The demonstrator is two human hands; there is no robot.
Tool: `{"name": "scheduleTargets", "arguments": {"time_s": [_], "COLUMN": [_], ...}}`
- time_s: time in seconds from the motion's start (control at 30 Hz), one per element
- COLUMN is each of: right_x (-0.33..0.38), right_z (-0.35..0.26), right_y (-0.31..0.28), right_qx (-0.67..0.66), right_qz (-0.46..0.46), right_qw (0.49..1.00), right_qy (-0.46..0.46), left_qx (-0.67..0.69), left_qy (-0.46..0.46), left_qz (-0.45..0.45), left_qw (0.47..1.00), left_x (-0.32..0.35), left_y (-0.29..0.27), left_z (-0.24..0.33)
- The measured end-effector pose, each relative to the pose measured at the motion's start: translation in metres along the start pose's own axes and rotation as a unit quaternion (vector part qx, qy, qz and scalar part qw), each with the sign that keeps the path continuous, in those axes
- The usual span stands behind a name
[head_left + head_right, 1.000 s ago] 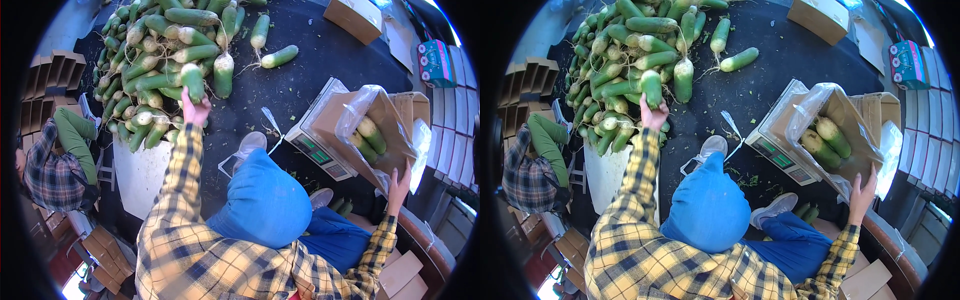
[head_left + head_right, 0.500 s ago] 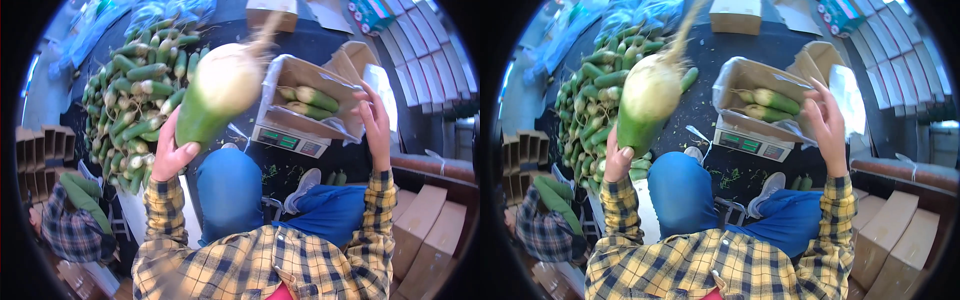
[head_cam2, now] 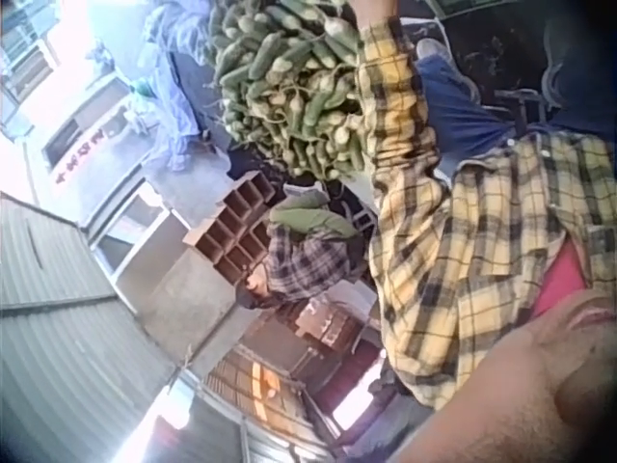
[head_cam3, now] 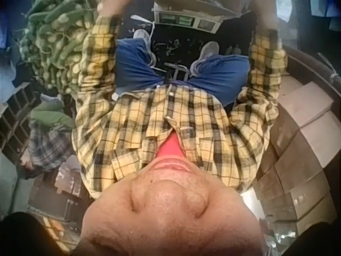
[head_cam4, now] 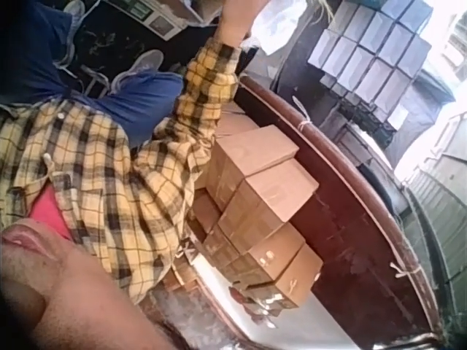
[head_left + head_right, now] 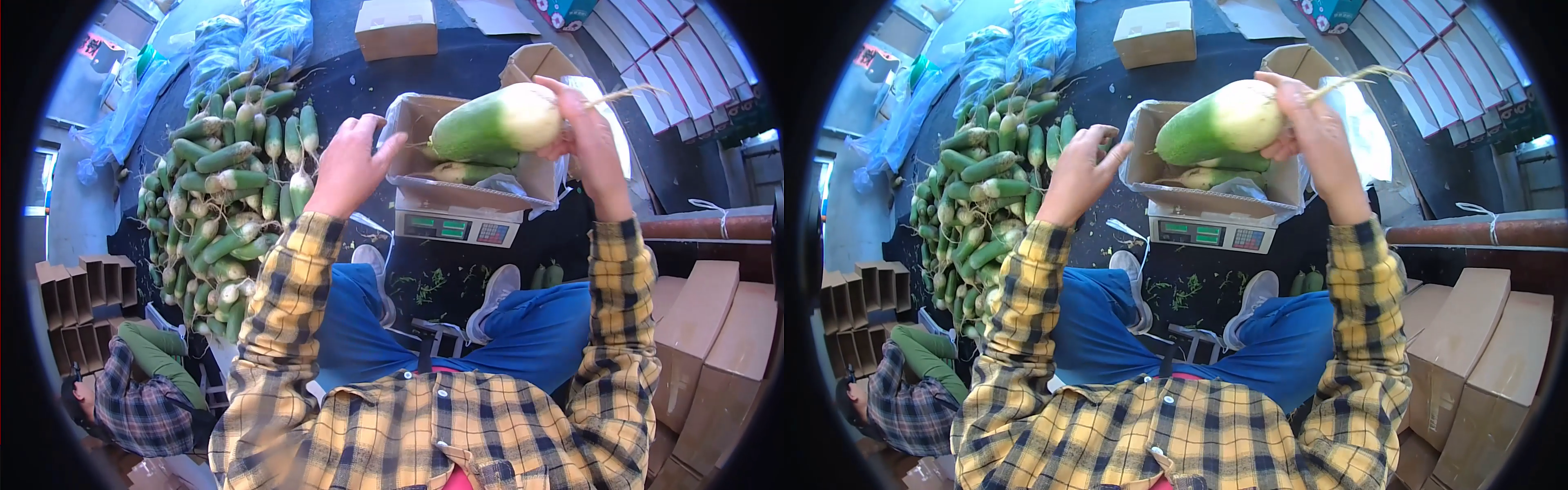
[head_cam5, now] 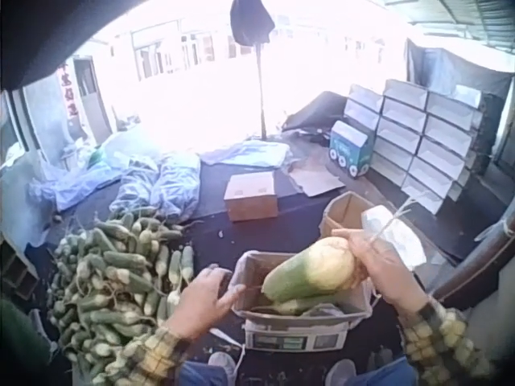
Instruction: The recorder is weighing radishes on a digital scale and packing them into cardboard boxes, sometimes placing them in plastic bags first.
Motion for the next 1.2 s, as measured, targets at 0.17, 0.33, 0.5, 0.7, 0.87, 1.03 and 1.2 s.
{"name": "scheduleTargets", "arguments": {"time_s": [0.17, 0.33, 0.5, 0.7, 0.87, 1.03, 1.2], "right_x": [-0.042, -0.069, -0.095, -0.083, -0.07, -0.096, -0.119], "right_z": [0.047, 0.076, 0.092, 0.099, 0.152, 0.131, 0.132], "right_y": [0.082, 0.139, 0.144, 0.143, 0.159, 0.171, 0.183], "right_qx": [0.261, 0.367, 0.373, 0.413, 0.425, 0.394, 0.468], "right_qz": [-0.033, -0.181, -0.204, -0.132, -0.218, -0.318, -0.312], "right_qw": [0.946, 0.887, 0.878, 0.834, 0.789, 0.849, 0.819], "right_qy": [-0.189, -0.215, -0.219, -0.343, -0.387, -0.154, -0.11], "left_qx": [-0.222, -0.184, -0.161, -0.163, -0.165, -0.192, -0.199], "left_qy": [-0.152, -0.127, -0.102, -0.123, -0.126, -0.133, -0.13], "left_qz": [-0.163, -0.176, -0.182, -0.179, -0.171, -0.171, -0.175], "left_qw": [0.949, 0.959, 0.965, 0.962, 0.963, 0.957, 0.955], "left_x": [-0.002, -0.004, -0.005, -0.005, -0.008, -0.006, -0.01], "left_y": [0.027, 0.032, 0.027, 0.03, 0.038, 0.035, 0.037], "left_z": [-0.039, -0.046, -0.049, -0.042, -0.044, -0.042, -0.035]}}
Point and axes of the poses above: each hand's wrist, its own x-axis away from the middle knuckle, its own y-axis out of the palm, z = x × y, the point moved 1 cm from there along -x, towards the middle knuckle, and after that the axes turned 15 degrees about x, right-handed, at the moved point
